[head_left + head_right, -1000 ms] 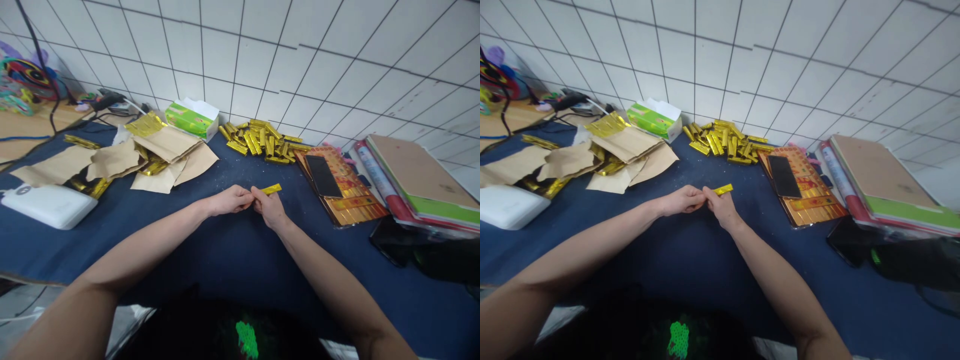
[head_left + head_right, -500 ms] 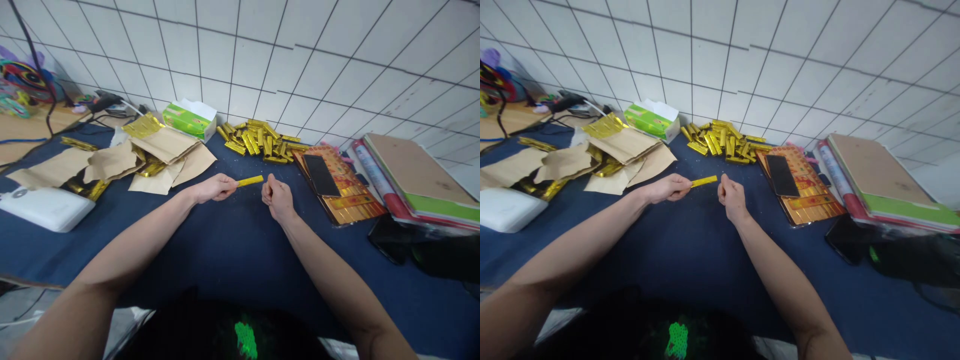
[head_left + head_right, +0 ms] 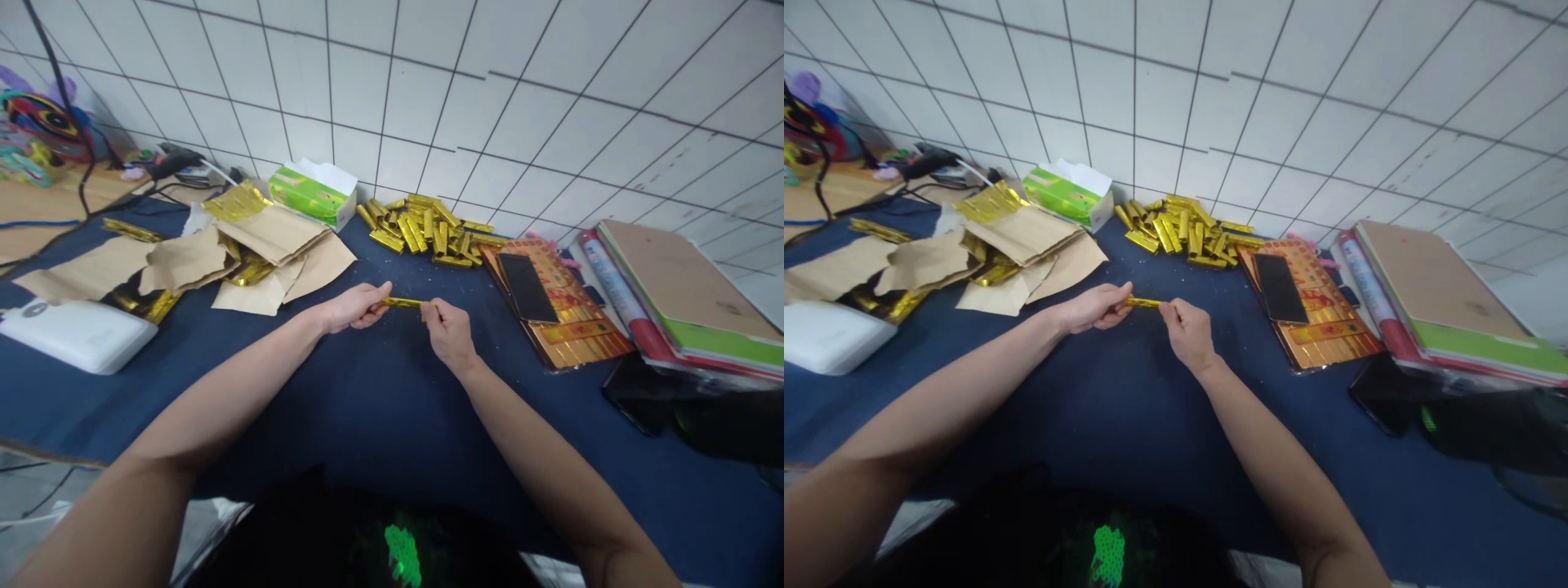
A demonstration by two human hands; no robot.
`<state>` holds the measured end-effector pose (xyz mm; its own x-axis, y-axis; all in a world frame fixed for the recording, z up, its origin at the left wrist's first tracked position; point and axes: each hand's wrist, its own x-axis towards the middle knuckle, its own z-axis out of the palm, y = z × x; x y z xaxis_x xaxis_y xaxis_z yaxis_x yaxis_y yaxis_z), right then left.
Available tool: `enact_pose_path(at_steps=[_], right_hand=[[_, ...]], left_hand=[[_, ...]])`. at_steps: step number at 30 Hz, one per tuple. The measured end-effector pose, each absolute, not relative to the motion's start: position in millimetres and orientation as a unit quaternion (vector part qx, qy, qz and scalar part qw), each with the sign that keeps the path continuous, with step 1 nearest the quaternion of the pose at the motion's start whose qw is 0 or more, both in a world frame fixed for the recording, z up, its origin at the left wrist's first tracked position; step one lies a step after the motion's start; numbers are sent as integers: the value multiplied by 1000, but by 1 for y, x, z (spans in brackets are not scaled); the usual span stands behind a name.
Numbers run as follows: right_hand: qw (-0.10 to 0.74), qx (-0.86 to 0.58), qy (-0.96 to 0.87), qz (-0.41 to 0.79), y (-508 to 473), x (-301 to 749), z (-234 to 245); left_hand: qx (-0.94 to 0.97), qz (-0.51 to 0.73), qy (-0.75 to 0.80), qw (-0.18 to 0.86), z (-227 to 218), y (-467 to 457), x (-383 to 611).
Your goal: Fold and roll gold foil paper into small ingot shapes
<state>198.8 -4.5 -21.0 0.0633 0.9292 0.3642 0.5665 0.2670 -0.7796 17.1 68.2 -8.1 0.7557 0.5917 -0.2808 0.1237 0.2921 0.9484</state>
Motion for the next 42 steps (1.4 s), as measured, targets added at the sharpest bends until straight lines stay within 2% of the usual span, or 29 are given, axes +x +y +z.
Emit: enact_pose_path(at_steps=[3,7,9,11,15,18,29,32,35,39,42], right_hand=[[432,-560,-687,164,-8,198,-19],[438,-543,-632,339,-4,199,-22],[433,-533,-586,431,-1,201,-22],[404,-530,-578,471,2,203,-21],[303,-503,-658,472,0,201,-12],[261,-489,-685,473,-3,198,-7],[262,-519,-652,487,2,200,-7],[276,-529,-663,452,1,201,-9],[283,-558,-708,328,-2,199,-15],[263,-593,-750,130,-4,195,-24],[257,-598,-757,64,-5,194,-28]], left_hand=[[549,183,341,741,-7,70,17],[589,217,349,696,-4,71,17],[653,220,338,641,-2,70,17],[726,210,322,571,1,67,18],[824,175,283,458,7,55,25],[839,156,265,449,10,46,30],[838,210,313,394,6,68,14],[826,233,332,393,6,73,10],[808,240,344,413,6,74,9],[755,204,377,496,2,75,10],[705,188,394,559,-2,77,11]])
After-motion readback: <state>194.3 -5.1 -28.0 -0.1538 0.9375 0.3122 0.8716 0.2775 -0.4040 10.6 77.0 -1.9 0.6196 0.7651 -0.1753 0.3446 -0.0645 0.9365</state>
